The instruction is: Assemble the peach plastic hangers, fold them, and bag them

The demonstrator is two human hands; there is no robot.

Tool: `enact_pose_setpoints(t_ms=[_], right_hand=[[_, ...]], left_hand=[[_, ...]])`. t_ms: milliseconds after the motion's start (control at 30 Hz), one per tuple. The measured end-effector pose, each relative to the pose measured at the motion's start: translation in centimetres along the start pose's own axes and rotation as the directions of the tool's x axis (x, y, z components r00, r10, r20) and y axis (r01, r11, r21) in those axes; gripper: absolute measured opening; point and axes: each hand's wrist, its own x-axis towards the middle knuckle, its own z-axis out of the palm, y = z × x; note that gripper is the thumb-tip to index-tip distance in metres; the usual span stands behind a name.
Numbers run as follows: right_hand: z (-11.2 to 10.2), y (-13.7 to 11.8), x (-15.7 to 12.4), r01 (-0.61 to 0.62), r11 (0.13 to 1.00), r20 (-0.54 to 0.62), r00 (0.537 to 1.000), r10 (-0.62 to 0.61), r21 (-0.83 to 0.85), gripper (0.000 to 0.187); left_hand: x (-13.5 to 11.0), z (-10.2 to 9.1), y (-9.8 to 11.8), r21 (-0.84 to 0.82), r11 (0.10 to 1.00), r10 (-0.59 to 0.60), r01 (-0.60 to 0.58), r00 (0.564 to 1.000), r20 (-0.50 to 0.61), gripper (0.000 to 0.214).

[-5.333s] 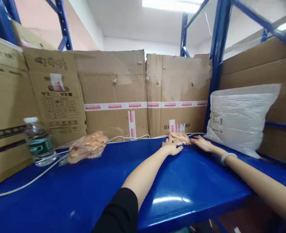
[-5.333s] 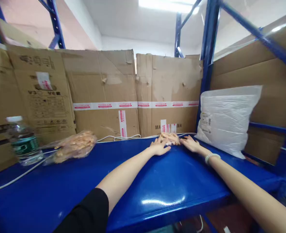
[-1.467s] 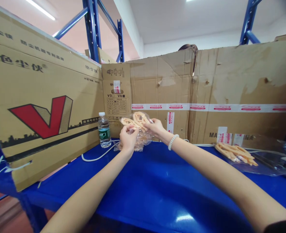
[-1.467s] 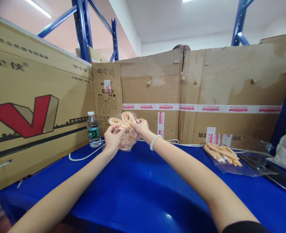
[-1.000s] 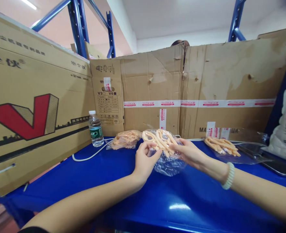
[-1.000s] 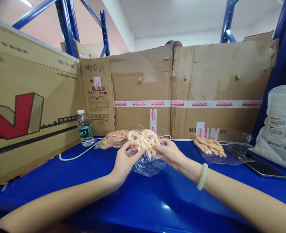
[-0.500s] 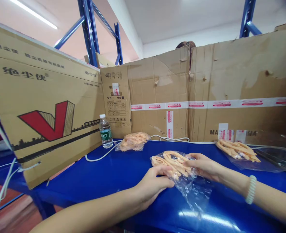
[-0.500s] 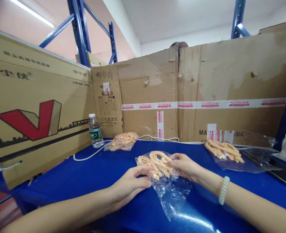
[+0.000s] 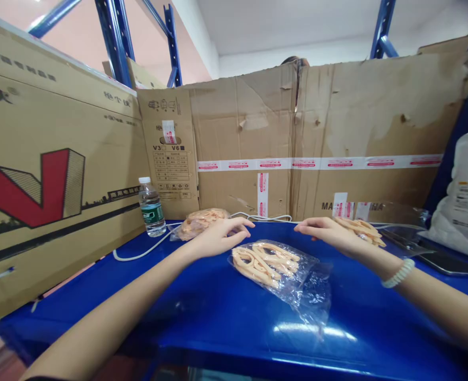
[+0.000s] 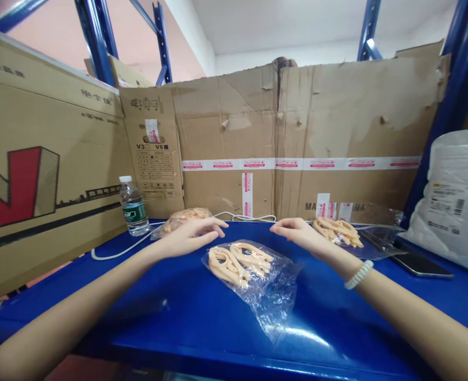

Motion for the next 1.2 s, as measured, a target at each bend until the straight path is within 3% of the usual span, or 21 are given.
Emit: enact_pose_setpoints(t_ms=[67, 133, 233, 300, 367, 467, 533, 700, 833, 933, 1067, 1200], right_hand=[[-1.3, -1.1, -0.8, 0.087, 0.996, 0.075, 0.993, -0.086, -0.012, 0.035], [-2.5, -2.1, -1.9, 0.162, 0.987, 0.294, 0.943, -0.156, 0.003, 0.031], [-3.4, -3.2, -3.6, 0.166, 0.986, 0.673, 0.725, -0.144, 0.033, 0.028], [-3.3, -3.7, -4.5, 0.159, 0.987, 0.768, 0.631, -0.113, 0.014, 0.026], [-2.9, -4.1, -5.1, 0.212, 0.977, 0.751, 0.650, -0.117, -0.031, 0.024], [-2.2, -4.4, -5.4, 0.316, 0.944, 0.621, 0.759, -0.195, -0.090, 0.025], [-1.9, -4.3, -5.4, 0.356, 0.928, 0.563, 0.793, -0.234, -0.115, 0.029], [-0.9, -3.2, -5.3, 0.485, 0.845, 0.621, 0.740, -0.258, -0.227, 0.039], [-0.5, -2.8, -5.1, 0.530, 0.817, 0.620, 0.726, -0.298, -0.227, 0.045], [-0.5, -2.7, -5.0, 0.540, 0.813, 0.573, 0.746, -0.341, -0.219, 0.044], [0.1, -2.3, -5.1, 0.518, 0.832, 0.432, 0.808, -0.399, -0.201, 0.041], [1.2, -2.2, -5.4, 0.533, 0.831, 0.459, 0.784, -0.417, -0.155, 0.050]], left_hand=[[0.8, 0.9, -2.0, 0.071, 0.994, 0.084, -0.084, 0.996, -0.009, 0.036], [0.9, 2.1, -3.2, 0.054, 0.990, 0.121, -0.127, 0.988, 0.100, 0.044], [0.0, 3.4, -3.1, -0.071, 0.993, 0.108, -0.093, 0.961, 0.255, 0.048], [-0.7, 3.4, -2.3, -0.134, 0.989, 0.094, -0.062, 0.964, 0.249, 0.045], [-1.0, 3.0, -1.4, -0.154, 0.987, 0.068, -0.034, 0.974, 0.217, 0.042], [-1.2, 2.1, -1.1, -0.118, 0.993, 0.057, -0.031, 0.974, 0.221, 0.039], [-1.1, 1.7, -1.4, -0.063, 0.996, 0.069, -0.055, 0.970, 0.234, 0.036], [-0.9, 1.0, -3.1, 0.069, 0.998, -0.002, -0.013, 0.978, 0.208, 0.036], [-0.7, 0.7, -4.1, 0.034, 0.998, -0.063, 0.059, 0.987, 0.145, 0.036], [-0.6, 0.4, -4.5, 0.054, 0.993, -0.111, 0.104, 0.983, 0.148, 0.035], [-0.7, 0.4, -4.4, 0.070, 0.979, -0.204, 0.193, 0.959, 0.197, 0.035], [-0.9, 0.8, -4.1, -0.052, 0.945, -0.302, 0.324, 0.920, 0.249, 0.042]])
